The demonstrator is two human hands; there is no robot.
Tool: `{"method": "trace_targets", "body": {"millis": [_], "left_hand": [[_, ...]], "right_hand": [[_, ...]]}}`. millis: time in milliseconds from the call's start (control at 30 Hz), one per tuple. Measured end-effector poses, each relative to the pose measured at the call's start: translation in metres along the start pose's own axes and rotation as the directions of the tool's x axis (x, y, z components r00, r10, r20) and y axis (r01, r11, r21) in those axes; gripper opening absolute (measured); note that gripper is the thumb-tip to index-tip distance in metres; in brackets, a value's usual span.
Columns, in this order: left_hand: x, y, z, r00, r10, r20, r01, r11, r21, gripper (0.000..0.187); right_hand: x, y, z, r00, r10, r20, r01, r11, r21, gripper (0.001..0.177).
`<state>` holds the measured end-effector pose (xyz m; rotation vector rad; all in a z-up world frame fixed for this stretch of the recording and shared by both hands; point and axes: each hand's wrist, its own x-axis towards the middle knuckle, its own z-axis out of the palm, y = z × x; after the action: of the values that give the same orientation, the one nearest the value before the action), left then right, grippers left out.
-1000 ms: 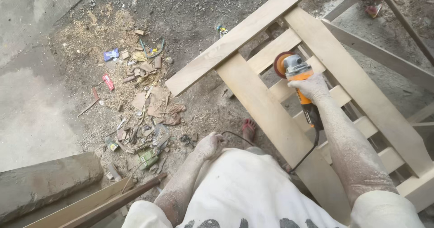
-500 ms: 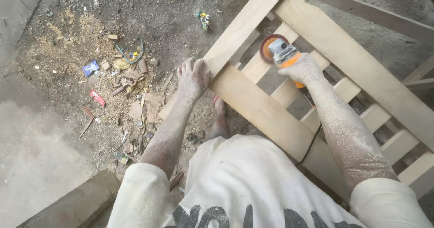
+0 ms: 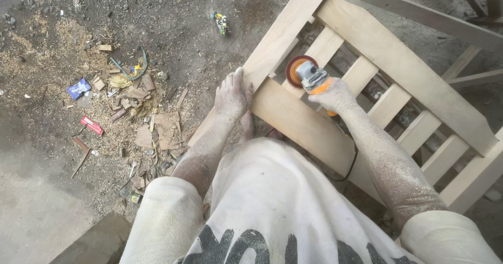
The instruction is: The person uses an orbital sander to smooth the surfaces of a wooden chair frame. They move the sander along the legs, seat slats, and backrest slats, generating sawdust as they work.
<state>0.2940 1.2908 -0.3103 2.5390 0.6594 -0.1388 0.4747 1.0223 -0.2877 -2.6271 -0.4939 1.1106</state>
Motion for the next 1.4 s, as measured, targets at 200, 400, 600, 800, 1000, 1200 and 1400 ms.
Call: {"method": "trace_targets", "body": {"millis": [200, 400, 600, 800, 1000, 1200, 1400], "left_hand": [[-0.002, 0.012, -0.003, 0.994, -0.075, 0.075, 0.070, 0.995, 0.074, 0.057], [-0.005, 0.017, -0.002, 0.992, -0.109, 0.069, 0.101, 0.988, 0.113, 0.059], [-0.012, 0.017, 0.002, 0.991, -0.117, 0.066, 0.109, 0.987, 0.121, 0.061], [-0.008, 0.021, -0.003, 0.986, -0.134, 0.096, 0.121, 0.984, 0.131, 0.062], [0.001, 0.023, -0.008, 0.984, -0.128, 0.122, 0.106, 0.980, 0.168, 0.063], [-0.008, 0.011, 0.002, 0.996, -0.067, 0.060, 0.062, 0.995, 0.083, 0.057], [-0.016, -0.005, 0.005, 0.975, 0.056, -0.216, -0.078, 0.992, -0.098, 0.044]], "right_hand": [[0.004, 0.006, -0.005, 1.000, -0.024, 0.002, 0.024, 0.999, 0.031, 0.042], [-0.013, -0.007, 0.013, 1.000, -0.020, 0.024, 0.018, 0.997, 0.075, 0.044], [-0.019, -0.003, 0.018, 0.991, -0.133, 0.013, 0.133, 0.989, -0.061, 0.043], [-0.044, 0.026, 0.011, 0.999, 0.026, 0.028, -0.026, 1.000, 0.010, 0.047], [-0.019, 0.028, 0.001, 0.997, 0.075, -0.034, -0.072, 0.994, 0.082, 0.048], [0.003, 0.011, -0.005, 0.999, 0.009, -0.035, -0.005, 0.993, 0.115, 0.043], [-0.018, 0.001, 0.014, 0.999, 0.036, 0.028, -0.038, 0.996, 0.076, 0.041]]}}
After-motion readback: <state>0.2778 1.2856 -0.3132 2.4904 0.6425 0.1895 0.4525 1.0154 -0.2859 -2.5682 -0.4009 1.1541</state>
